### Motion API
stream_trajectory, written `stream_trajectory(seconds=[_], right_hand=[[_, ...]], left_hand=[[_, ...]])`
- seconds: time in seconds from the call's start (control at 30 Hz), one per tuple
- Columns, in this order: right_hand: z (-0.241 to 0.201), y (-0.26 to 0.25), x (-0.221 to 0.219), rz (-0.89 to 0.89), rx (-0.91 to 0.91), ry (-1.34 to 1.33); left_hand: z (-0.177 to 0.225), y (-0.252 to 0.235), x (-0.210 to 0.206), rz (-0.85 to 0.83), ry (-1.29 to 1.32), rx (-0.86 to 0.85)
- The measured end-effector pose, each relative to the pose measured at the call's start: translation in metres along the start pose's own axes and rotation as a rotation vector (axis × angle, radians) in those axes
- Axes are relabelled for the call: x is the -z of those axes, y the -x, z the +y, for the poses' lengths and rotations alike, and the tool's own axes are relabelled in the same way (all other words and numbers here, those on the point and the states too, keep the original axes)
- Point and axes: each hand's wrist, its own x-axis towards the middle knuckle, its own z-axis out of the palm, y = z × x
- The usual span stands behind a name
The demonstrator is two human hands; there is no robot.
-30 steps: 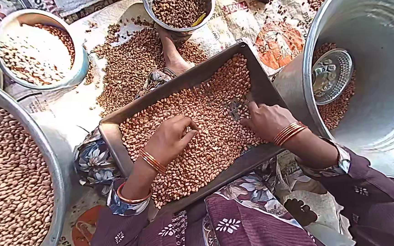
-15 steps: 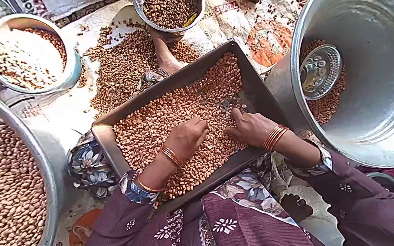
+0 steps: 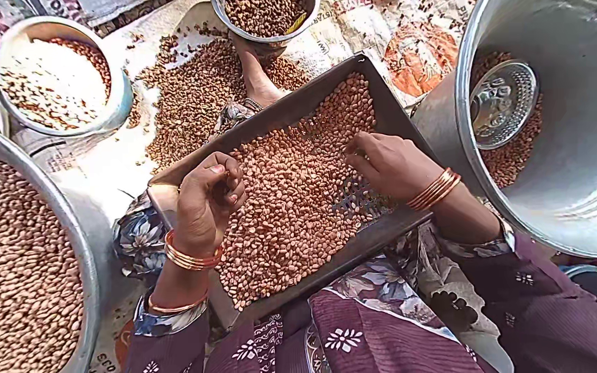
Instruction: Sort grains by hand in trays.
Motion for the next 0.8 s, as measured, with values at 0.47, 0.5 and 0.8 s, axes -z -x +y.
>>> stream_trajectory(seconds=[0.47,0.5,0.8], right_hand=[[-0.024,0.006,-0.061,-0.063,0.501,-0.184],[-0.024,0.005,-0.063,-0.075,0.508,-0.181],[-0.029,-0.003,-0.039,-0.091,0.428,0.051]], left_hand=[[-0.023,0.014,-0.017,-0.158,-1.101,-0.348],[-0.022,0.014,-0.016,-0.136,-1.165,-0.368],[-0.02,0.011,0.006,0.01,-1.362,-0.41]])
